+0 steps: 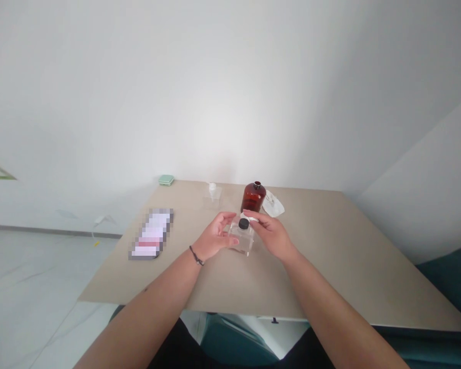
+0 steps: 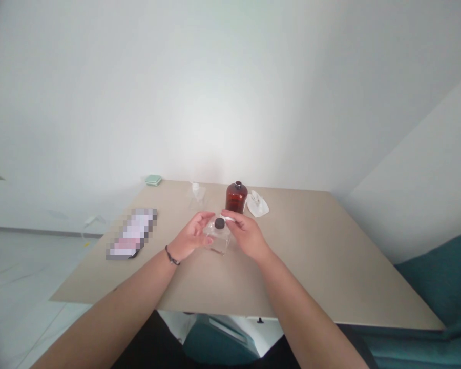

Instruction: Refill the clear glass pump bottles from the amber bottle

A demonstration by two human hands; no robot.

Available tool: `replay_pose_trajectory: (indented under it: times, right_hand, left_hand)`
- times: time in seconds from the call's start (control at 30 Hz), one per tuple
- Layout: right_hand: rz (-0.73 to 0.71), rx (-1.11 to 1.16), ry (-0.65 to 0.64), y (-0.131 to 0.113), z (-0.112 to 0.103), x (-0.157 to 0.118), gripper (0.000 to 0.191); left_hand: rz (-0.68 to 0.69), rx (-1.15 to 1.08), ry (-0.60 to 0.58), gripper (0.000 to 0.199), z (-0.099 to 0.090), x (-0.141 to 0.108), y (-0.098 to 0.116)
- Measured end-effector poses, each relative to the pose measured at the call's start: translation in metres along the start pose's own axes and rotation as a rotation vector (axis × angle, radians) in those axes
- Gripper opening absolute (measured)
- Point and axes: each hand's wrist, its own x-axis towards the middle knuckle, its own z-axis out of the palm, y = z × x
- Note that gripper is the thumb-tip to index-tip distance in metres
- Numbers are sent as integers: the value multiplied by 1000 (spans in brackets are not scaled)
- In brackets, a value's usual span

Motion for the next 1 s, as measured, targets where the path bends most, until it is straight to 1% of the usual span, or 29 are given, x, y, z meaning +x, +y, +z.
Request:
replay_pose_trajectory:
  times: [0.07, 0.13, 0.2, 0.27, 0.37, 0.43, 0.5, 0.57, 0.6, 0.63, 0.7, 0.73, 0.83, 0.87, 0.93, 1.0]
  right_hand:
    - [-11, 57, -70, -3, -1, 8, 32]
    - [-6, 116, -93, -3, 0, 13, 32]
    - [13, 178, -76, -1, 2, 14, 35]
    - [36, 222, -53, 3, 3, 13, 37]
    - [69, 236, -33, 8, 3, 12, 37]
    - [91, 230, -15, 10, 3, 12, 37]
    - [120, 214, 18, 11, 4, 13, 35]
    - [150, 195, 57, 12, 7, 15, 33]
    - [163, 195, 69, 13, 8, 15, 32]
    - [178, 211, 78, 13, 10, 15, 32]
    - [215, 304, 84, 13, 12, 15, 34]
    - [239, 377, 86, 13, 13, 14, 36]
    - [310, 611, 84, 13, 18, 12, 42]
    - [325, 659, 75, 13, 20, 11, 43]
    - [334, 679, 63, 15, 24, 8, 43]
    - [314, 627, 65, 18, 26, 5, 43]
  left_hand:
    - [11, -73, -20, 68, -1, 1, 2]
    - [35, -66, -8, 65, -1, 1, 4]
    - [30, -48, 15, 67, -1, 2, 4]
    - [9, -87, 33, 69, -1, 2, 3]
    - [-20, -184, 46, 62, 2, 4, 2]
    - [-42, -181, 23, 60, 5, 5, 2]
    - [-29, -102, -21, 73, 9, 5, 1]
    - [14, 36, -23, 90, 14, 4, -1]
    - [31, 108, 2, 93, 16, 3, -3]
    - [44, 172, 37, 92, 17, 1, -4]
    - [63, 251, 97, 79, 19, 0, -5]
    - [74, 256, 104, 73, 19, -1, -5]
    - [106, 166, 80, 70, 19, 0, -3]
    - [118, 121, 91, 70, 19, 0, -1]
    - [155, 52, 149, 71, 19, 2, 0]
    - [182, 24, 220, 70, 18, 4, 1]
